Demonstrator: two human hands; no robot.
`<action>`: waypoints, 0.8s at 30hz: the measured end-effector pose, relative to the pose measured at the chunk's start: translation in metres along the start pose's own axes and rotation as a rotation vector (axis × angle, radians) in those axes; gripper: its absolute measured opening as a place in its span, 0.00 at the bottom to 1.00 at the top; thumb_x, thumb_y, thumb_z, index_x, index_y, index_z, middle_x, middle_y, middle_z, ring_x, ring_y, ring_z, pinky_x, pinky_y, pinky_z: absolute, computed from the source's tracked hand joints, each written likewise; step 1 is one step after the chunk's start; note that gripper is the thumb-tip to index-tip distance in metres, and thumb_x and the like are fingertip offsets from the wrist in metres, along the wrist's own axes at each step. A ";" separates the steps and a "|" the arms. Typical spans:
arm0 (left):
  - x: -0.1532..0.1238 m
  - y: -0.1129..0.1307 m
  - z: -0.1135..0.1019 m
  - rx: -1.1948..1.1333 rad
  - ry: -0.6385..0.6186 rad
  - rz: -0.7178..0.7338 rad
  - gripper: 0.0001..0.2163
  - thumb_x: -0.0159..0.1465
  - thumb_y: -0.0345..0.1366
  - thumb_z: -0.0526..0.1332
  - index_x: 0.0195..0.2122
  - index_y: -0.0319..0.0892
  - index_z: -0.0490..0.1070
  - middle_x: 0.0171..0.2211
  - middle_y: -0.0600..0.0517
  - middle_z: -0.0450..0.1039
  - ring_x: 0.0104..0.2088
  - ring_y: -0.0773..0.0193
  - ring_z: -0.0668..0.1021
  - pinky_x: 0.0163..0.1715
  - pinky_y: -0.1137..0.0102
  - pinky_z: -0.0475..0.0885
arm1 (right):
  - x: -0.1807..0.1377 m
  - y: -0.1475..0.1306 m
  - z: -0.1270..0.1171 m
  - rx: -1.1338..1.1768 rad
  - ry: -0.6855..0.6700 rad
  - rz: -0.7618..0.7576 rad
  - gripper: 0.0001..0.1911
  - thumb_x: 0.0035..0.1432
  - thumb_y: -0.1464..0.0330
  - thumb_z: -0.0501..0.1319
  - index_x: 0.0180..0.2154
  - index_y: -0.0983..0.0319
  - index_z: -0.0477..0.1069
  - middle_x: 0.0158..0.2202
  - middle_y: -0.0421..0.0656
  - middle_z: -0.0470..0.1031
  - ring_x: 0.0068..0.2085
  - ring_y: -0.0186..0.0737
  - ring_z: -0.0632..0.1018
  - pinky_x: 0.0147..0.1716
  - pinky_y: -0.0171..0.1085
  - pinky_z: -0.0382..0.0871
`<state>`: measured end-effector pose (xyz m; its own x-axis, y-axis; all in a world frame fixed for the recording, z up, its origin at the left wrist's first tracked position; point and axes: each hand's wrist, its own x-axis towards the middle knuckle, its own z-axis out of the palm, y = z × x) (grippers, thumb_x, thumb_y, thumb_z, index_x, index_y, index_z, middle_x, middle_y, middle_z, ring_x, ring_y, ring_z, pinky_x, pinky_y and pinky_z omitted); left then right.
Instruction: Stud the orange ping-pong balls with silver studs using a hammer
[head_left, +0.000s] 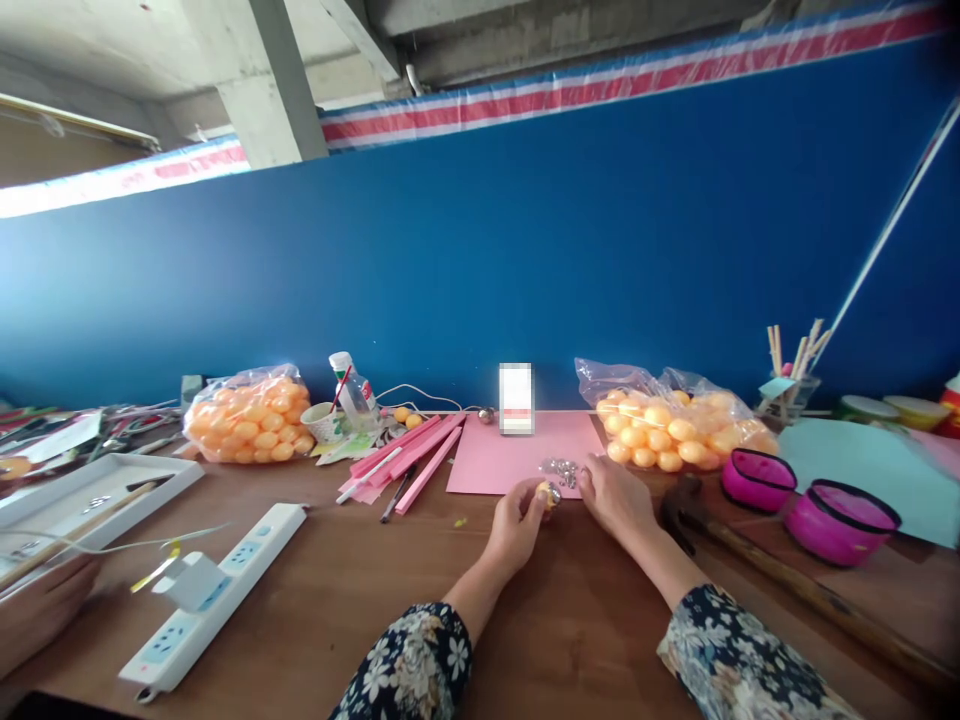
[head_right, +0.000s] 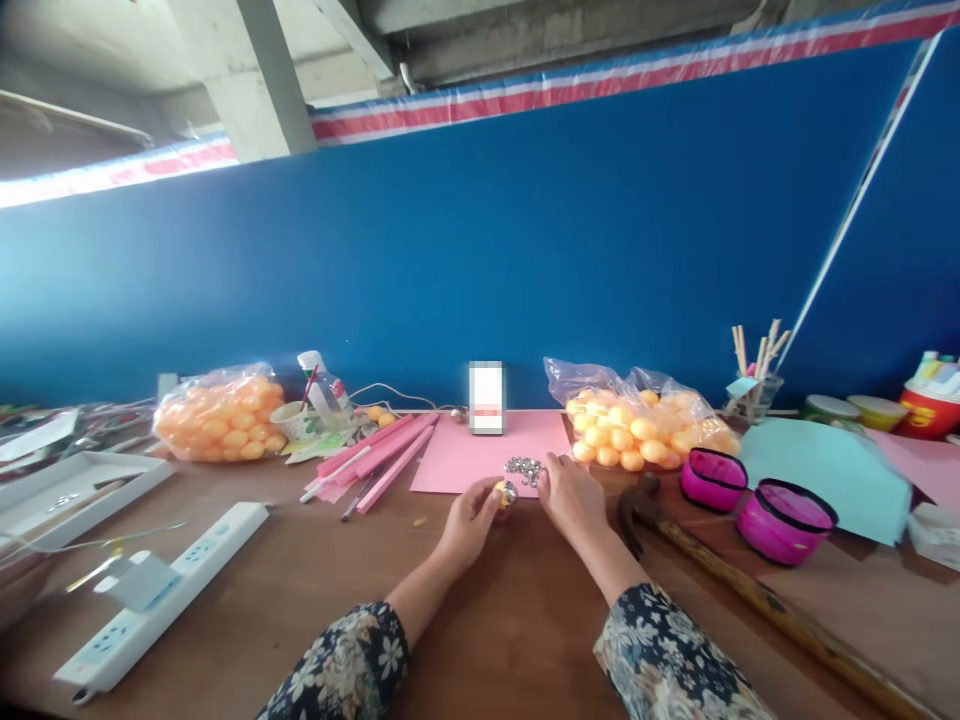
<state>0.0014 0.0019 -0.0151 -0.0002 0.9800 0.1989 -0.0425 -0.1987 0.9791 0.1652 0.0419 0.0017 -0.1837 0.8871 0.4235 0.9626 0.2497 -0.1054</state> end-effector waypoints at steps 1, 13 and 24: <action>0.000 0.000 0.000 -0.012 0.004 -0.006 0.16 0.57 0.44 0.57 0.42 0.40 0.72 0.34 0.47 0.75 0.32 0.61 0.75 0.33 0.68 0.71 | -0.002 -0.003 -0.002 0.020 0.022 -0.006 0.08 0.60 0.68 0.49 0.35 0.61 0.65 0.33 0.42 0.71 0.33 0.38 0.72 0.25 0.32 0.54; 0.003 0.010 -0.005 -0.419 0.073 -0.124 0.16 0.56 0.45 0.59 0.38 0.36 0.70 0.31 0.46 0.74 0.31 0.63 0.76 0.36 0.67 0.71 | -0.025 -0.051 -0.011 0.373 0.086 -0.278 0.07 0.58 0.72 0.48 0.35 0.61 0.63 0.33 0.43 0.69 0.35 0.39 0.71 0.33 0.35 0.61; 0.006 0.006 -0.004 -0.453 0.099 -0.135 0.14 0.55 0.44 0.60 0.34 0.36 0.71 0.29 0.49 0.72 0.30 0.65 0.75 0.37 0.66 0.71 | -0.028 -0.050 0.006 0.645 0.045 -0.161 0.05 0.56 0.69 0.50 0.35 0.60 0.62 0.32 0.42 0.71 0.32 0.40 0.72 0.34 0.36 0.64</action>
<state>-0.0031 0.0070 -0.0087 -0.0588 0.9973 0.0449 -0.4795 -0.0676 0.8749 0.1209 0.0069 -0.0101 -0.2932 0.8059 0.5144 0.6090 0.5722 -0.5493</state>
